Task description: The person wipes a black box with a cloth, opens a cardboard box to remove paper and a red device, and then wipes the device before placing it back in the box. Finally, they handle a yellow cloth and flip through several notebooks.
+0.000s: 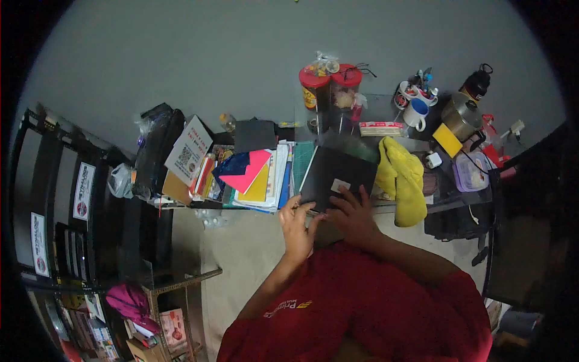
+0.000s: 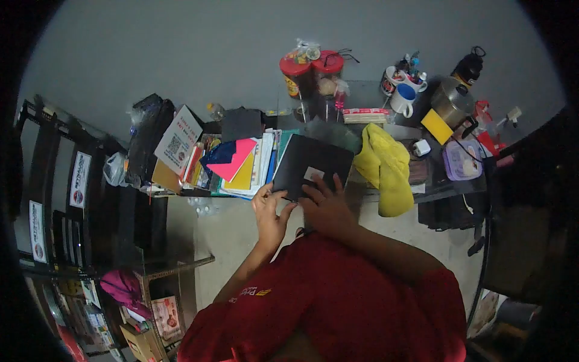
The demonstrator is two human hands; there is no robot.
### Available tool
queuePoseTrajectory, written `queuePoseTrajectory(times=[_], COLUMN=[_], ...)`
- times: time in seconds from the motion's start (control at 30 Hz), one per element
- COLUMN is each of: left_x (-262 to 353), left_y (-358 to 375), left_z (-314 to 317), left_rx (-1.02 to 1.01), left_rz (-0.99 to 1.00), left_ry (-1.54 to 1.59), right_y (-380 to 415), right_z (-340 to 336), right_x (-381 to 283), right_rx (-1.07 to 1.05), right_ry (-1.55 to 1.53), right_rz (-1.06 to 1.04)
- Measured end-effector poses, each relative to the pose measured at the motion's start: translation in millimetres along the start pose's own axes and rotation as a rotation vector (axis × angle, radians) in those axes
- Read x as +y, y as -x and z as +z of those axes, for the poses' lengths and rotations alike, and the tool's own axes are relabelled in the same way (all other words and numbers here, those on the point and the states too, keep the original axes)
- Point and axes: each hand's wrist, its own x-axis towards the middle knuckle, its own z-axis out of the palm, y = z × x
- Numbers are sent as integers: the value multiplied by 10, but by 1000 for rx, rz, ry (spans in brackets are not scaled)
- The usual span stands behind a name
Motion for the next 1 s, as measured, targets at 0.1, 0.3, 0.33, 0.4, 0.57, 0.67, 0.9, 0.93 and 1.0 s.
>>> queuePoseTrajectory(times=[0.1, 0.3, 0.33, 0.4, 0.57, 0.67, 0.9, 0.93, 1.0], left_x=[-121, -124, -121, -118, -246, -359, -352, -327, -317], left_y=[44, 27, 15, 8, 108, 100, 53, 43, 69], left_z=[53, 7, -8, -39, 130, 208, 340, 332, 354], left_rx=[13, 22, 19, 19, 164, 100, 68, 47, 73], left_rz=[45, 116, 123, 62, -338, -442, -506, -537, -529], left_ry=[-67, -113, -68, 29, 491, 602, 765, 758, 770], right_y=[21, 1, 21, 58, 220, 373, -290, -335, -498], right_z=[51, -137, -56, 82, 25, 119, -1091, -1021, -881], right_x=[13, 243, 486, 1141, 1571, 1965, 808, 644, 230], right_rx=[29, 172, 337, 571, 125, 88, 340, 258, 4], right_ry=[29, -402, -420, -166, 337, 191, -97, -74, -111], right_rz=[-28, 90, 151, 312, 817, 765, 367, 305, 145])
